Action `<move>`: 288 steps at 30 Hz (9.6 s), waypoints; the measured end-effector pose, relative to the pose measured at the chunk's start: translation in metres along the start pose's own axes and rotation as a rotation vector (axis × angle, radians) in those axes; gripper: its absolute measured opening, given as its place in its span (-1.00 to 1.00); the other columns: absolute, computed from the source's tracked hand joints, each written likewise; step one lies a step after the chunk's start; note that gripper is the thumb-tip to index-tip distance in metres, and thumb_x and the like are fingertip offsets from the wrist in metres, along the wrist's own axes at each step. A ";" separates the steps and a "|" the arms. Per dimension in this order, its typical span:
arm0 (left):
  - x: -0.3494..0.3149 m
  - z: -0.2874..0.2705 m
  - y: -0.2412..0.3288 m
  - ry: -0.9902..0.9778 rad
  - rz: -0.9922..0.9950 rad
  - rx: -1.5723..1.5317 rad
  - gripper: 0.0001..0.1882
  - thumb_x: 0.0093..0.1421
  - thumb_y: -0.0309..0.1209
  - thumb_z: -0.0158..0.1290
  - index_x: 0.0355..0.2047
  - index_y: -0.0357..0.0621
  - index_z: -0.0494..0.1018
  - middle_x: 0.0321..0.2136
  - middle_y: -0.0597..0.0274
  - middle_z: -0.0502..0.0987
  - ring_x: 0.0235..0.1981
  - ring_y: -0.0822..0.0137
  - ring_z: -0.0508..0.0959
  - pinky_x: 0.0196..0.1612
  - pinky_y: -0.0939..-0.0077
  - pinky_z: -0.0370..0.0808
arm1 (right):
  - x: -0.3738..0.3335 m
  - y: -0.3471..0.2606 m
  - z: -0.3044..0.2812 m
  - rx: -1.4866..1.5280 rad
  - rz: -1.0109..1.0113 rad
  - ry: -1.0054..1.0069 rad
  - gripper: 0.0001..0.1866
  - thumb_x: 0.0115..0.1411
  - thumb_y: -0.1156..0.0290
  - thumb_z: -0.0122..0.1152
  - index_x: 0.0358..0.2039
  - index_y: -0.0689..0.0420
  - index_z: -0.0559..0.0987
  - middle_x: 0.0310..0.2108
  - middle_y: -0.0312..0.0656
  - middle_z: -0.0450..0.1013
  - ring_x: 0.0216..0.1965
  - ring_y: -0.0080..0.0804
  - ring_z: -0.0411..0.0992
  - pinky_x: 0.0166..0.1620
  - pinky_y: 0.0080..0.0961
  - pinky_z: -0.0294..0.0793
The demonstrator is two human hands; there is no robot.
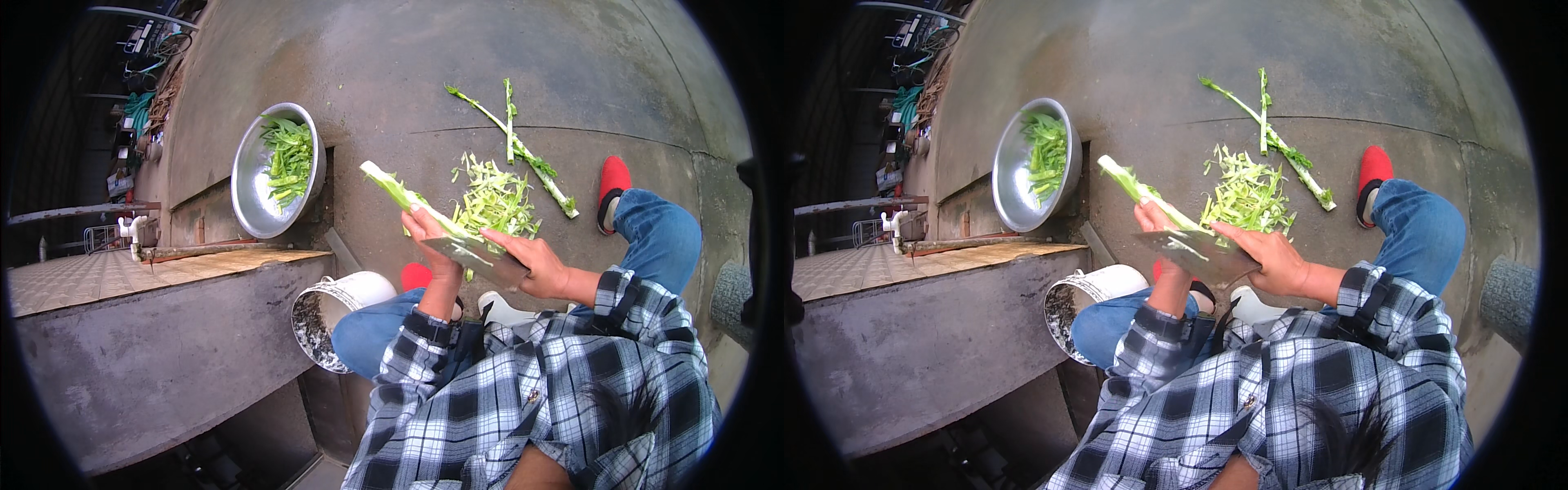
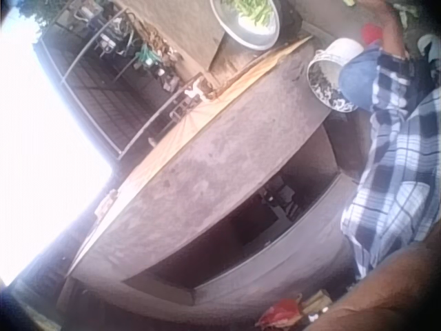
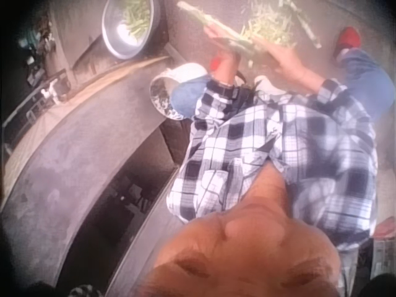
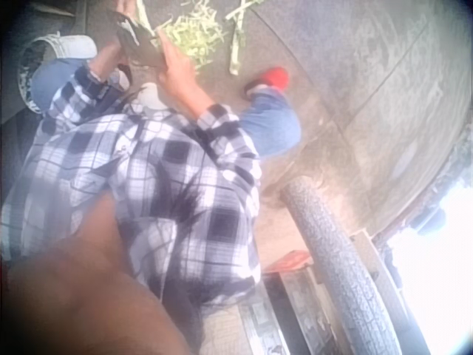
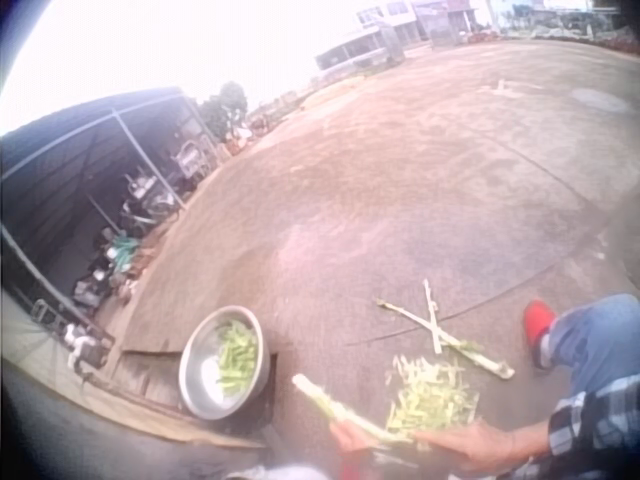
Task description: The person sits on the ground and uses a large knife to slice green vegetable stalks into thin strips. The sliced pieces accumulate on the ground beside a metal bowl containing additional stalks.
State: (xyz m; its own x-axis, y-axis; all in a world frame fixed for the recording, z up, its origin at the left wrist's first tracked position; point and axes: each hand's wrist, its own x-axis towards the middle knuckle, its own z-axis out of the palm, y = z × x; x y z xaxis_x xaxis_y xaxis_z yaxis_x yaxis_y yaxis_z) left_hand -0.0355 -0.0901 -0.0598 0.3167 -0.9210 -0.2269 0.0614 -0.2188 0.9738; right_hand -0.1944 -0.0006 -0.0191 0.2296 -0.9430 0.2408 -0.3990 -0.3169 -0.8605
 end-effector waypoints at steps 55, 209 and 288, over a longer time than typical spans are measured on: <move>0.003 -0.002 -0.017 -0.262 -0.303 -0.377 -0.54 0.27 0.07 -0.26 -0.37 -0.08 0.33 -0.63 0.27 0.37 -0.66 0.41 0.40 -0.60 0.53 0.40 | -0.008 0.007 -0.014 -0.389 -0.222 -0.058 -0.34 -0.19 0.41 0.18 0.06 0.03 0.36 -0.55 -0.22 0.32 -0.62 -0.27 0.39 -0.55 -0.38 0.39; -0.068 0.018 0.051 -0.684 -0.163 -0.338 -0.49 0.08 -0.60 0.12 -0.03 -0.11 0.13 -0.35 0.20 0.48 -0.48 0.53 0.45 -0.43 0.70 0.43 | 0.020 0.016 -0.038 1.341 0.650 -0.059 -0.64 -0.10 0.42 0.38 -0.34 0.17 0.40 -0.57 -0.42 0.25 -0.59 -0.67 0.22 -0.50 -0.71 0.19; -0.077 0.019 0.046 -0.633 -0.093 -0.261 -0.47 0.09 -0.54 0.12 0.01 -0.18 0.10 -0.32 0.25 0.45 -0.42 0.54 0.48 -0.44 0.71 0.48 | 0.015 0.021 -0.026 1.288 0.806 0.050 -0.57 0.04 0.16 0.32 -0.27 0.28 0.49 -0.68 -0.53 0.15 -0.66 -0.76 0.07 -0.52 -0.71 0.18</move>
State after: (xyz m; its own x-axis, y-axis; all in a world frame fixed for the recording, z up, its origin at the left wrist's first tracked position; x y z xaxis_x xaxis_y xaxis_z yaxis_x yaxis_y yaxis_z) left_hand -0.0754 -0.0351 0.0021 -0.3093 -0.9306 -0.1959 0.3126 -0.2940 0.9032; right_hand -0.2231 -0.0239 -0.0220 0.2958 -0.8268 -0.4785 0.6295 0.5455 -0.5534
